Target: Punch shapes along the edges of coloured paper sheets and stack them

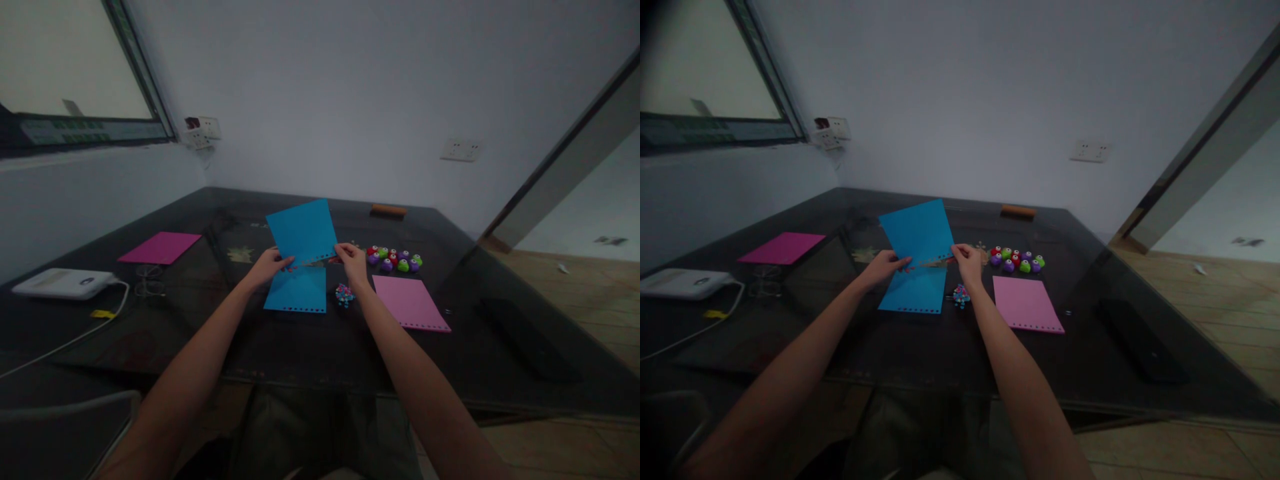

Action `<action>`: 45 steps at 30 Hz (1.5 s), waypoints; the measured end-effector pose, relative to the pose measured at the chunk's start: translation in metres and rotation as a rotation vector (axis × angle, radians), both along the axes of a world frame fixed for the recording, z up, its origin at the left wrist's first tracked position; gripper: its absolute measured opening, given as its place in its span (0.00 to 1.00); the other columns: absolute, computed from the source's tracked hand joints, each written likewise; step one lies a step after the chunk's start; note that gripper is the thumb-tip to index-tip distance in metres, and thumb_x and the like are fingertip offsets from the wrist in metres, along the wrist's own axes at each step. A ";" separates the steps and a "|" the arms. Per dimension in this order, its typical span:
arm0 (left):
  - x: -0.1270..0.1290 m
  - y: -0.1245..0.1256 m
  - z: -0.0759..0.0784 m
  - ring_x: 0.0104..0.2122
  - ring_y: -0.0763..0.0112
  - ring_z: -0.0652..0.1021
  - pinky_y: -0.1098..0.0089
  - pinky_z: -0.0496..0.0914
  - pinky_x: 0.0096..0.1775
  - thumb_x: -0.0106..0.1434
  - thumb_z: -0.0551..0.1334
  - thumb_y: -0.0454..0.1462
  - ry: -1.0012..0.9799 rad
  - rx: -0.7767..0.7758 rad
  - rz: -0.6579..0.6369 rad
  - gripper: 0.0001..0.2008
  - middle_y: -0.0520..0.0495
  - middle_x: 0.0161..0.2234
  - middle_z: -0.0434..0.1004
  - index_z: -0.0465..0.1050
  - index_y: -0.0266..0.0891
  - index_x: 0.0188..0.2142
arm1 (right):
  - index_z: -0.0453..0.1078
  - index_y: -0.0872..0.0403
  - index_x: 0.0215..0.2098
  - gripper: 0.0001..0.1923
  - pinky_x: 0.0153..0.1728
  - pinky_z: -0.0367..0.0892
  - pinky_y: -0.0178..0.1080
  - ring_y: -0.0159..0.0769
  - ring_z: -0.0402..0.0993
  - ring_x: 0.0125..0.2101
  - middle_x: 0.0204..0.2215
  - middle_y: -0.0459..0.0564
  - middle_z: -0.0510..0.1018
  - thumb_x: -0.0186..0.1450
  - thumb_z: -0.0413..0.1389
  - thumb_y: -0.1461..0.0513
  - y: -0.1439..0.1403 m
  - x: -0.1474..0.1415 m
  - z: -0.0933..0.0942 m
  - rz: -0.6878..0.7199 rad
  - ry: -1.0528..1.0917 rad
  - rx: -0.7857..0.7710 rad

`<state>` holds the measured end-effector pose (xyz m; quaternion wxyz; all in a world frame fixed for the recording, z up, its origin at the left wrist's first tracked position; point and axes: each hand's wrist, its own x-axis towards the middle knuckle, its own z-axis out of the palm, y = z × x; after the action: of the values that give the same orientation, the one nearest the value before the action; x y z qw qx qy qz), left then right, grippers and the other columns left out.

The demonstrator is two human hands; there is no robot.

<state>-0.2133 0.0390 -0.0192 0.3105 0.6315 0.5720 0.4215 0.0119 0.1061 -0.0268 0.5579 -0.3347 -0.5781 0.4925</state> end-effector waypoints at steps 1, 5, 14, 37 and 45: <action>0.000 0.000 0.000 0.23 0.70 0.73 0.71 0.65 0.29 0.55 0.60 0.43 0.005 0.008 0.001 0.13 0.44 0.24 0.77 0.75 0.34 0.25 | 0.69 0.54 0.27 0.16 0.25 0.67 0.36 0.34 0.72 0.20 0.20 0.45 0.73 0.51 0.58 0.49 0.000 0.000 0.001 0.004 -0.002 -0.002; 0.001 -0.001 0.002 0.23 0.70 0.72 0.71 0.65 0.28 0.55 0.61 0.43 0.024 0.018 0.010 0.14 0.44 0.23 0.76 0.74 0.34 0.24 | 0.69 0.54 0.26 0.16 0.26 0.68 0.37 0.34 0.72 0.20 0.19 0.45 0.73 0.50 0.59 0.50 0.000 0.000 0.004 0.013 0.001 -0.012; 0.001 -0.002 0.008 0.23 0.69 0.72 0.71 0.65 0.28 0.54 0.61 0.43 -0.024 0.036 0.056 0.13 0.45 0.21 0.75 0.72 0.35 0.22 | 0.69 0.54 0.26 0.15 0.25 0.67 0.37 0.34 0.71 0.19 0.18 0.45 0.73 0.50 0.58 0.51 0.009 -0.004 0.017 0.047 -0.011 0.003; -0.013 0.003 0.000 0.26 0.70 0.74 0.71 0.66 0.28 0.44 0.66 0.48 -0.550 0.102 0.349 0.21 0.43 0.29 0.77 0.71 0.32 0.30 | 0.72 0.53 0.29 0.06 0.43 0.60 0.39 0.39 0.69 0.39 0.34 0.52 0.75 0.57 0.52 0.65 0.064 -0.033 -0.001 -0.291 -0.677 0.202; -0.010 0.003 0.003 0.24 0.72 0.73 0.73 0.64 0.27 0.41 0.68 0.45 -0.669 0.125 0.365 0.19 0.45 0.26 0.76 0.72 0.32 0.27 | 0.69 0.57 0.44 0.14 0.45 0.56 0.40 0.43 0.62 0.47 0.44 0.59 0.71 0.59 0.54 0.62 0.064 -0.041 -0.020 -0.363 -1.145 0.228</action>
<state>-0.2235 0.0416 -0.0164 0.3608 0.3645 0.5151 0.6867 -0.0293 0.1697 -0.0466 0.2661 -0.5774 -0.7690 0.0665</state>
